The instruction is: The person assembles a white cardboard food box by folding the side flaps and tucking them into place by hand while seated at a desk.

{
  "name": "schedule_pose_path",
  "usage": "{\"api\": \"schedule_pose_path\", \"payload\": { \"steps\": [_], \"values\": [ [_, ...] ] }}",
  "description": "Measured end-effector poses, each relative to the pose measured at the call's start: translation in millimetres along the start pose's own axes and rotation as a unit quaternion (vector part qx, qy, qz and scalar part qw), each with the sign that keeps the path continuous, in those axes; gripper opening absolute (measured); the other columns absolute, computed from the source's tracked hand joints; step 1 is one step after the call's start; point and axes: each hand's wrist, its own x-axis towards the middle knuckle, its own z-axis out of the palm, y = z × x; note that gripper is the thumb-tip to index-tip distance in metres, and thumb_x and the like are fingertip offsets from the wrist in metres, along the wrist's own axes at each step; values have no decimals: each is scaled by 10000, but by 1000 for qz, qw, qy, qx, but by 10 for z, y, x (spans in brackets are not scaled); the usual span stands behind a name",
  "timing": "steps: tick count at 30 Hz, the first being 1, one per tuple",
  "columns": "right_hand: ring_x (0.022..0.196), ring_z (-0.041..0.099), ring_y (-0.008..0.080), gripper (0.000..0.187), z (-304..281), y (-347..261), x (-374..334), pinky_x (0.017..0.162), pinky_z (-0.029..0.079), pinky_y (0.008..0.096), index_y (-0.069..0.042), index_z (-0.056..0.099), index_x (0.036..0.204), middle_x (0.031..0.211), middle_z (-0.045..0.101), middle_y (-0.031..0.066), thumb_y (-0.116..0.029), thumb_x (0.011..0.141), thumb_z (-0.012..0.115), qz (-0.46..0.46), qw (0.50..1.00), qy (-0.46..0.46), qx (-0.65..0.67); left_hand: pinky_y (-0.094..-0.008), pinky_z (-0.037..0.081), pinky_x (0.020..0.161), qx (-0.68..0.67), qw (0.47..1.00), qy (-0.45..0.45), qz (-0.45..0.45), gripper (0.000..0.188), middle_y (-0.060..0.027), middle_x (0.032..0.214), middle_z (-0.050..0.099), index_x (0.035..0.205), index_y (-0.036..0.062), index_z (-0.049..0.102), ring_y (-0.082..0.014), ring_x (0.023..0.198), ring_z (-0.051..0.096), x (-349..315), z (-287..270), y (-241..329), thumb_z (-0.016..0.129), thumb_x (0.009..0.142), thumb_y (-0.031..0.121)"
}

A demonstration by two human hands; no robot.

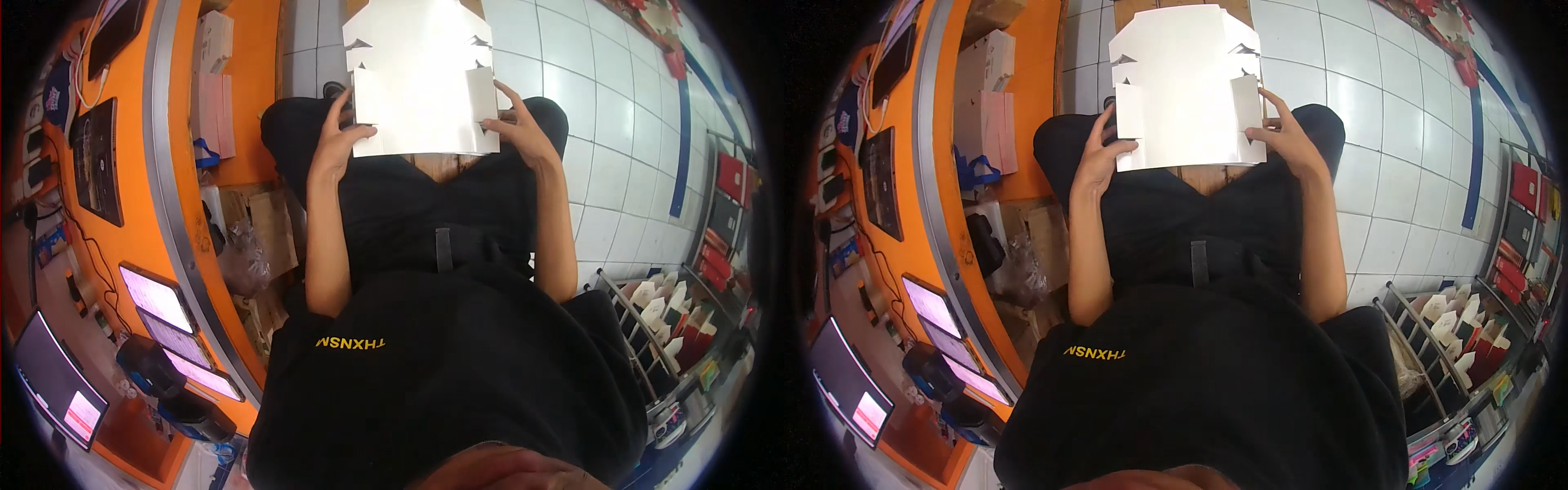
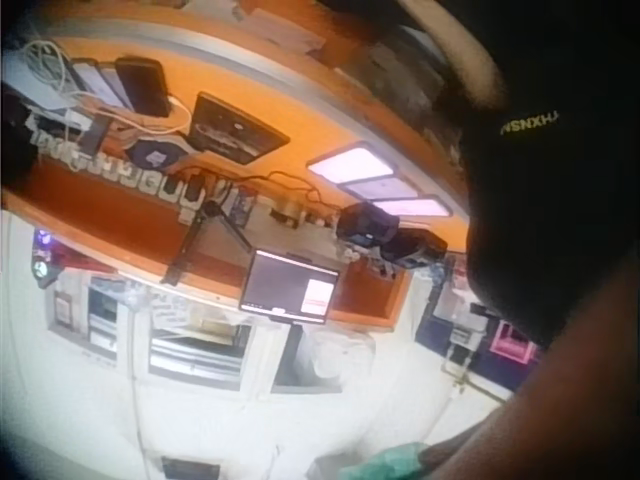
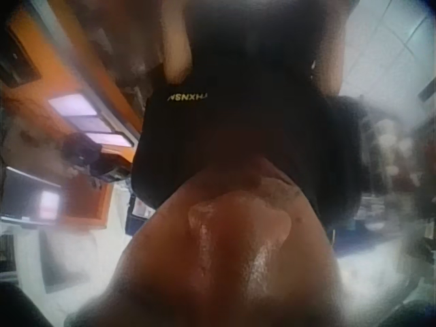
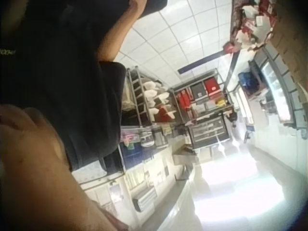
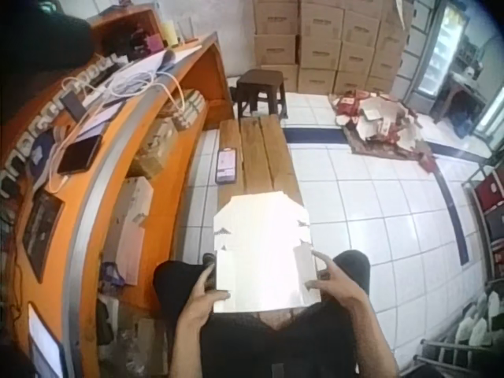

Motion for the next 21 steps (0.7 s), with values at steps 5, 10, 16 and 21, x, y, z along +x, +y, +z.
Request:
{"api": "schedule_pose_path", "payload": {
  "steps": [5,10,16,21],
  "values": [
    [1121,644,278,794,213,233,9,954,510,399,-9,413,1515,1222,664,247,-206,860,816,-52,995,89,-5,-416,566,943,-150,977,30,-145,689,-185,1212,631,1443,24,462,-297,1067,671,-61,4,-162,763,828,-48],
    [1016,674,253,792,212,303,-63,905,527,383,26,452,1473,1167,683,210,-223,828,838,-54,984,121,-119,-388,569,878,-94,987,13,-128,376,-136,1141,672,1240,-1,615,-267,1074,670,-234,112,-311,707,876,-33],
    [828,682,198,665,277,424,-165,726,557,319,35,543,1347,1006,689,137,-268,833,836,-14,983,174,-53,-393,532,1015,-149,985,-2,-84,366,-144,1231,656,1270,-47,598,-245,1123,660,-236,69,-324,684,918,2],
    [682,648,131,410,320,550,-182,582,511,249,42,632,1121,855,677,70,-277,910,778,130,980,59,142,-368,591,858,-132,988,7,-80,282,-136,1111,684,1197,-62,619,-214,975,695,-273,112,-302,639,928,21]
  ]
}}
